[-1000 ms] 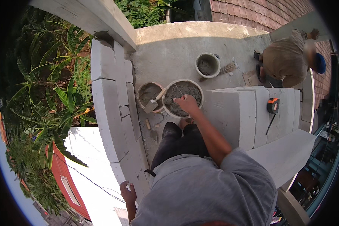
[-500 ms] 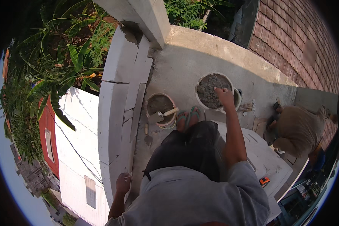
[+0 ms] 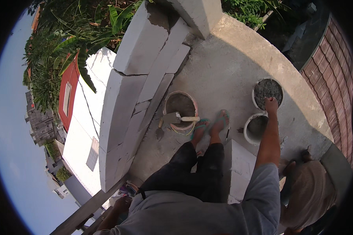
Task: The person scoops cement from a bucket with a trowel and applies it to the joints between white blocks on a rooftop. They repeatedly scoop and smooth the cement along the wall edge while another person works nearby.
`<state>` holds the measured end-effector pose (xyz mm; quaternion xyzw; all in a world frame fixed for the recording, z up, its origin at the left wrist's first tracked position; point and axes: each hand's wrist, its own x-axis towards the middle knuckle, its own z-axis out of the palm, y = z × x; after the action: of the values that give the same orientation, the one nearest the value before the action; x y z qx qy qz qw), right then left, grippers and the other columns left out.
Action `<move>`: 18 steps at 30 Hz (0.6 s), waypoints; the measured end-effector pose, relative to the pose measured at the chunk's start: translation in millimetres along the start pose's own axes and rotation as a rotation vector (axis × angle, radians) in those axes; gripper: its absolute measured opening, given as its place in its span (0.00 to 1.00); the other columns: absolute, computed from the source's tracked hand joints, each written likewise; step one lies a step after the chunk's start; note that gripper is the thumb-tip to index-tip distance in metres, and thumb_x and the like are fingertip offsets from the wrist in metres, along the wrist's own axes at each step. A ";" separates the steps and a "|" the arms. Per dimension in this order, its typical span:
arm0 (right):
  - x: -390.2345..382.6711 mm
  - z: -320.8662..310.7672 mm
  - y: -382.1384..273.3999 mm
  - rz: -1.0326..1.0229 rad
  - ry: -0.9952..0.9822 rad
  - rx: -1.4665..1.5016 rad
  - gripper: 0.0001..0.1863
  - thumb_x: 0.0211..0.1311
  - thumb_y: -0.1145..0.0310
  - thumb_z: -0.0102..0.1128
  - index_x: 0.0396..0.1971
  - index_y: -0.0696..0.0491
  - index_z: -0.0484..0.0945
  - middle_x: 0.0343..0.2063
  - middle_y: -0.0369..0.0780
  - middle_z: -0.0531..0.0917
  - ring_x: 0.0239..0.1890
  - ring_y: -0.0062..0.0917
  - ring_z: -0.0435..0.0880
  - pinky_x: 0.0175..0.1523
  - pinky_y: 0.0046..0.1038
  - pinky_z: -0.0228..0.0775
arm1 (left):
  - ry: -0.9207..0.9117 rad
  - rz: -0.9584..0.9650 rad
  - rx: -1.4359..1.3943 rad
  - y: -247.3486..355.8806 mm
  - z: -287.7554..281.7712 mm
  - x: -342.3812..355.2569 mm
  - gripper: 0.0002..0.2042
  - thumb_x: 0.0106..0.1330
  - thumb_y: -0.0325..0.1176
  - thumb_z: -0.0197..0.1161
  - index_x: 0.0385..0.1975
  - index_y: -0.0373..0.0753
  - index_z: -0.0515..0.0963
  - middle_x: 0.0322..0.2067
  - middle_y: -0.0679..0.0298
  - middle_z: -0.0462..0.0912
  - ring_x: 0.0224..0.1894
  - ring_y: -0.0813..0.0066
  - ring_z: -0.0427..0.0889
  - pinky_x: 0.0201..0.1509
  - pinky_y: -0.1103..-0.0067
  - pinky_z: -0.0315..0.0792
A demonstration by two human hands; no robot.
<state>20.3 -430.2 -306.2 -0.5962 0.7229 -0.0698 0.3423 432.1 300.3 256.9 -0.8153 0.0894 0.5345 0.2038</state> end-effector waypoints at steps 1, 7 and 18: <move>16.8 5.4 12.9 0.042 0.035 0.008 0.22 0.58 0.52 0.67 0.25 0.57 0.75 0.22 0.40 0.78 0.28 0.32 0.77 0.41 0.37 0.70 | 0.007 -0.026 0.023 -3.1 0.0 0.7 0.21 0.67 0.51 0.64 0.50 0.42 0.82 0.49 0.54 0.87 0.51 0.54 0.87 0.58 0.65 0.79; 31.6 -25.1 39.0 0.010 0.113 -0.036 0.29 0.60 0.49 0.67 0.47 0.62 0.81 0.41 0.47 0.87 0.48 0.42 0.86 0.57 0.38 0.73 | 0.049 0.382 0.137 27.6 -38.2 45.1 0.23 0.71 0.52 0.60 0.51 0.36 0.79 0.49 0.48 0.84 0.51 0.50 0.84 0.57 0.65 0.76; -355.8 170.0 -132.7 -0.057 -0.998 0.257 0.17 0.63 0.57 0.63 0.39 0.57 0.83 0.30 0.42 0.87 0.34 0.30 0.85 0.45 0.32 0.74 | -0.159 0.038 -0.124 115.5 4.4 162.1 0.52 0.60 0.73 0.61 0.67 0.27 0.64 0.60 0.38 0.74 0.64 0.46 0.75 0.69 0.60 0.66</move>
<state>246.2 -91.3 -220.7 -0.5295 0.4404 0.1256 0.7141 453.3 209.8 80.8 -0.7794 0.0552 0.6060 0.1493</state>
